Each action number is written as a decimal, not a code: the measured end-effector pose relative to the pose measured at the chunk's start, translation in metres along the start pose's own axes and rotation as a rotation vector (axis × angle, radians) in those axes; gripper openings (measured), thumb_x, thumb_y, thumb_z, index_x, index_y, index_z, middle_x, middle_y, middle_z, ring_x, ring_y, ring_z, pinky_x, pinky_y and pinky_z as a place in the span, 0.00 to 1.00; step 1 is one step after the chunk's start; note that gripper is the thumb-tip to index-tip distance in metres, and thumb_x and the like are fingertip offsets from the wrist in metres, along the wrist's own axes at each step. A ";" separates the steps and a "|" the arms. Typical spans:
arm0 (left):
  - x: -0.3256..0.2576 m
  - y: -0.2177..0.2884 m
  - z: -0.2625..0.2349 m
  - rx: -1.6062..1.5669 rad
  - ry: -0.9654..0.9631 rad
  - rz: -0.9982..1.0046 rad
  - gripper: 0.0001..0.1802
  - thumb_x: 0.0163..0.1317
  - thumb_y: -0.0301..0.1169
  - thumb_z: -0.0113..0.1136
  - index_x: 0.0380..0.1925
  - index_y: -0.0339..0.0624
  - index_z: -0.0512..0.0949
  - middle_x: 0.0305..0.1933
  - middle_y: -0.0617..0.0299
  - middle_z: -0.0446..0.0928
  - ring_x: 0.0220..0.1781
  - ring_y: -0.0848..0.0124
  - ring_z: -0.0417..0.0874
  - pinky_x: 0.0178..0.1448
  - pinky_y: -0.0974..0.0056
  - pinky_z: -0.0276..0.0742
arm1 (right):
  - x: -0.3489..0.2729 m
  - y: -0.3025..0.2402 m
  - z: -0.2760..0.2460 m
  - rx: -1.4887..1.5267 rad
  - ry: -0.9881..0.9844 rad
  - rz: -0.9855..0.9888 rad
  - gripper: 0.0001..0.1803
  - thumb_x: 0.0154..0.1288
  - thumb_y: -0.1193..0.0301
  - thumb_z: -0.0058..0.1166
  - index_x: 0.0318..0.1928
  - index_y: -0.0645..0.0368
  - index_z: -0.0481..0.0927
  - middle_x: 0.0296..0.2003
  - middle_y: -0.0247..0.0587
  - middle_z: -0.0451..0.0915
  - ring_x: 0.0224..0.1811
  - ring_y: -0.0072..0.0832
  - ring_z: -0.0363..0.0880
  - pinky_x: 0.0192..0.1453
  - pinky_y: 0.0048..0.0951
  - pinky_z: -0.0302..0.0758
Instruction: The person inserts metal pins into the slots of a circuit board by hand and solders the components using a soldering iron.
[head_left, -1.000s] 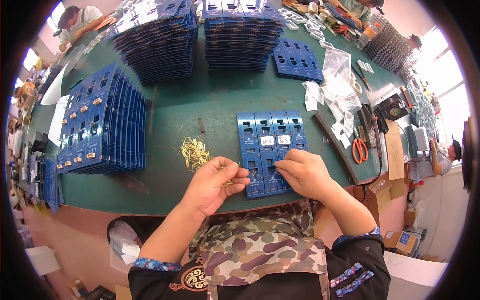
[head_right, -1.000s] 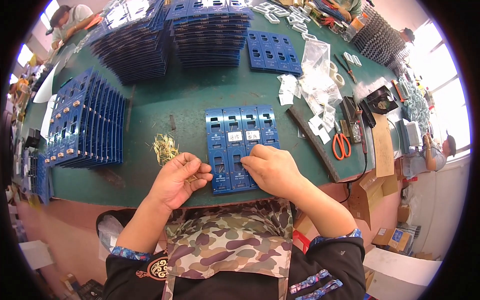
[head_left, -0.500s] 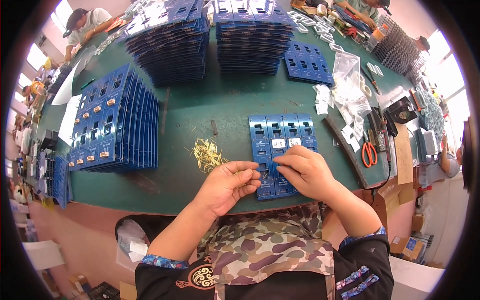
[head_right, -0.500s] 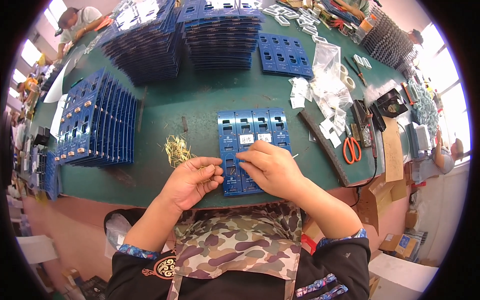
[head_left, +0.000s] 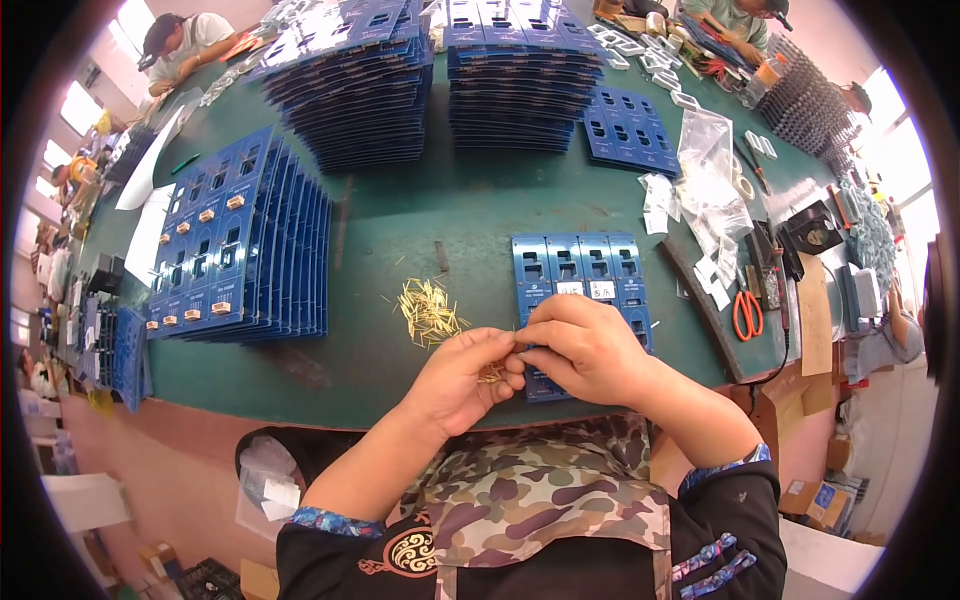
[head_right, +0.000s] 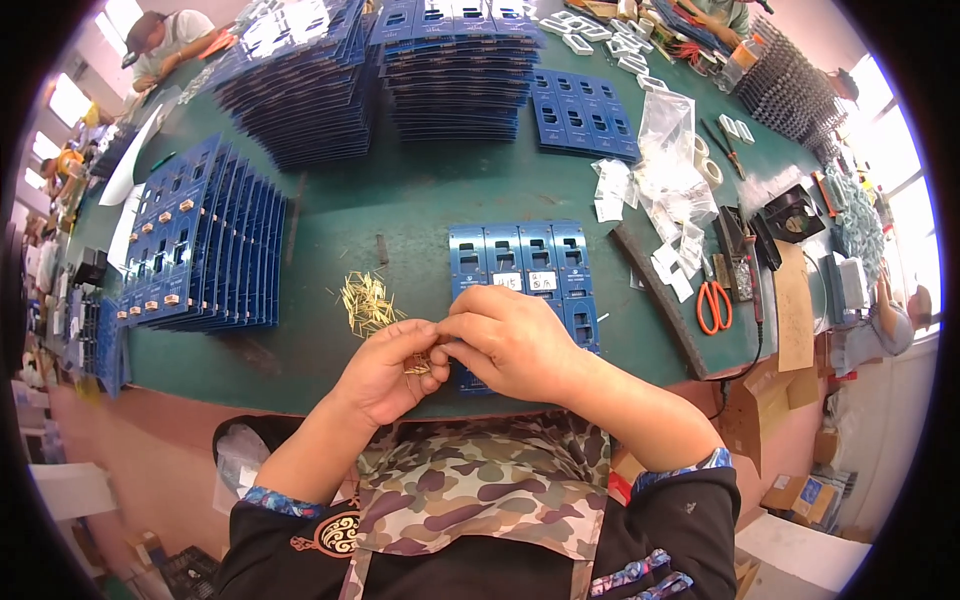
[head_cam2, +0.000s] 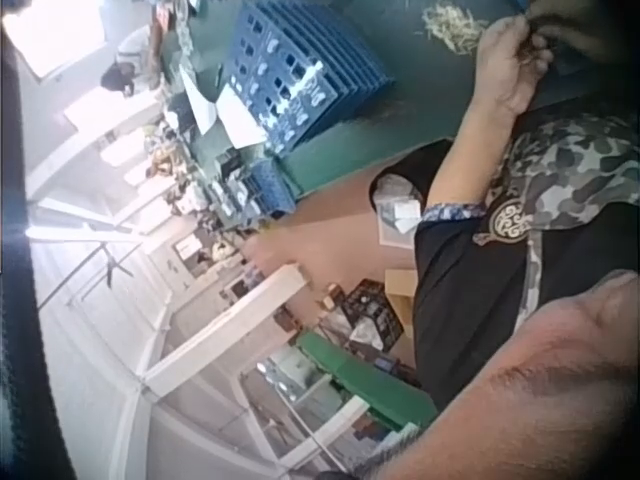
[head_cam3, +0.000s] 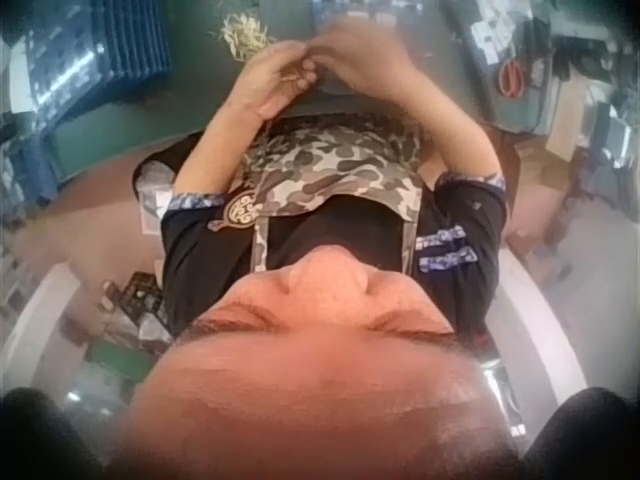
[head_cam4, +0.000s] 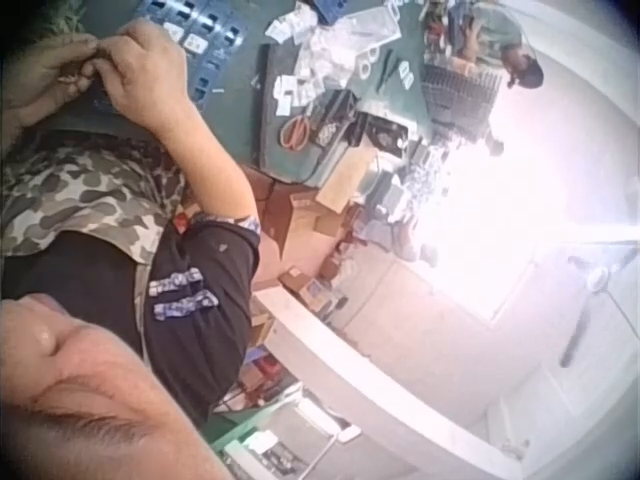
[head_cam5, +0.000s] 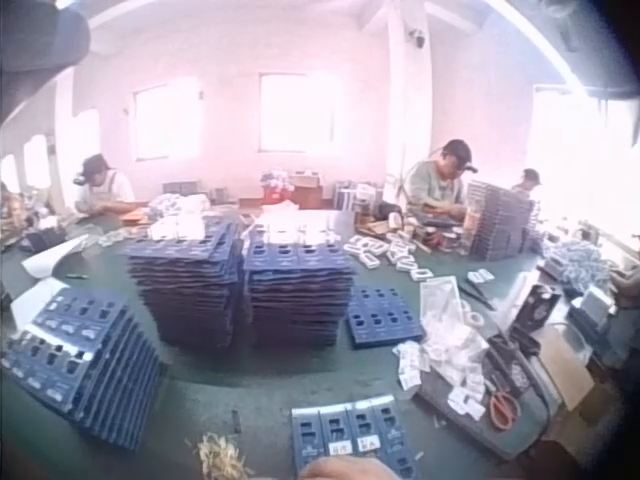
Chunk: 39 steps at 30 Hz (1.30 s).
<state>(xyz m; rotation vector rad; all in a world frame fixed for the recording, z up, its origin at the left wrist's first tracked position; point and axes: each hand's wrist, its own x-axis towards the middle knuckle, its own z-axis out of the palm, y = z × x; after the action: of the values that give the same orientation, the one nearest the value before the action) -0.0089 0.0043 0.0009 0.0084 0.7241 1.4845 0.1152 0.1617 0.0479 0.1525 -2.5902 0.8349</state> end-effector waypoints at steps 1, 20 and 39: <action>0.000 -0.001 0.002 -0.018 0.021 0.010 0.08 0.68 0.32 0.55 0.36 0.39 0.78 0.29 0.62 0.80 0.29 0.73 0.82 0.31 0.73 0.77 | 0.001 -0.002 0.002 -0.011 0.023 0.030 0.10 0.54 0.72 0.63 0.38 0.57 0.81 0.33 0.37 0.78 0.33 0.38 0.79 0.34 0.35 0.77; 0.001 -0.008 0.011 -0.072 0.130 0.080 0.08 0.68 0.33 0.55 0.30 0.45 0.76 0.23 0.69 0.74 0.23 0.78 0.73 0.23 0.76 0.64 | 0.005 0.004 0.010 0.032 -0.005 0.188 0.07 0.57 0.71 0.61 0.36 0.58 0.84 0.32 0.40 0.78 0.32 0.39 0.80 0.36 0.35 0.77; -0.006 -0.001 0.015 -0.055 0.167 0.104 0.13 0.68 0.27 0.50 0.48 0.32 0.75 0.39 0.54 0.81 0.38 0.67 0.84 0.38 0.68 0.81 | -0.019 0.019 -0.024 0.145 0.148 0.434 0.05 0.60 0.75 0.58 0.31 0.63 0.77 0.30 0.43 0.76 0.31 0.38 0.77 0.35 0.35 0.73</action>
<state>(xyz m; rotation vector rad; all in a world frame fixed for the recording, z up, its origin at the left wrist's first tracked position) -0.0010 0.0052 0.0147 -0.1233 0.8272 1.6175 0.1367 0.1906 0.0479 -0.4299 -2.4547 1.1353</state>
